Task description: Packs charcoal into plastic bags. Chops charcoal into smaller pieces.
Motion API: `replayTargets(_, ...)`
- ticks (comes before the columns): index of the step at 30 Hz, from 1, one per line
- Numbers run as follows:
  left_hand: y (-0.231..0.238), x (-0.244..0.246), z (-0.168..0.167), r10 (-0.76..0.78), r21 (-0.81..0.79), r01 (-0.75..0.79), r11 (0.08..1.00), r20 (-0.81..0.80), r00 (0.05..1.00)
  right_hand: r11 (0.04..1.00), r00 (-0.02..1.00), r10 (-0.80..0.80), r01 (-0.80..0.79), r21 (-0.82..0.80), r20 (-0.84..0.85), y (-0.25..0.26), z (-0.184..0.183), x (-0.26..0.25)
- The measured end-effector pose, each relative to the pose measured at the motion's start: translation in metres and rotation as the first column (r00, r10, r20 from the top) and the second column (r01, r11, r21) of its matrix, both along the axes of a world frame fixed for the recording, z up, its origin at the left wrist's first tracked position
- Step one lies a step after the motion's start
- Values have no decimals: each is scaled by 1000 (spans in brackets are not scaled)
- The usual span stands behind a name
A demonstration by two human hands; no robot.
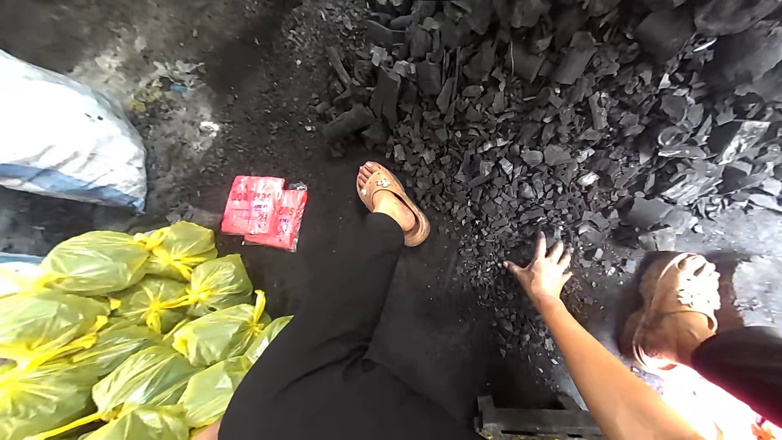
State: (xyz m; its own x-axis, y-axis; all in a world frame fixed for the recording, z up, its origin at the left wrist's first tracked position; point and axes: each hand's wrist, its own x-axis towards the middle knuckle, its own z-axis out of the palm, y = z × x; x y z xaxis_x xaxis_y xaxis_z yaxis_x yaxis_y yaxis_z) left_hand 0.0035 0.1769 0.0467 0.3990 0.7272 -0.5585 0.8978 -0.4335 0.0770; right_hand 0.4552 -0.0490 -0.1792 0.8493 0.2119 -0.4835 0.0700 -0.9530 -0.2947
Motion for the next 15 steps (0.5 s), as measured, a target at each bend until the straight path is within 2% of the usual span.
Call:
replayTargets(3, -1, 39, 15, 46, -52, -55, 997, -173, 984, 996, 996, 86, -87, -27, -16, 0, 3, -10)
replayTargets(6, 3, 37, 10, -24, -11, 23, 1000, -139, 990, 974, 973, 226, -227, -17, -34, -3, 2, -22)
replayTargets(9, 1, 38, 10, 17, -19, -21, 1000, -201, 979, 902, 894, 424, -432, -24, -143, -5, 10, -45)
replayTargets(11, -4, 54, 23, 67, -80, -90, 993, -253, 965, 842, 824, 523, -539, -14, -217, -4, 16, -53)
replayTargets(13, -5, 44, 22, 81, -105, -104, 989, -201, 976, 793, 761, 589, -609, 13, -272, -4, 16, -42)
replayTargets(15, -8, 29, 15, 153, -91, -169, 981, -155, 976, 773, 741, 624, -631, 61, -249, -7, 12, -19)
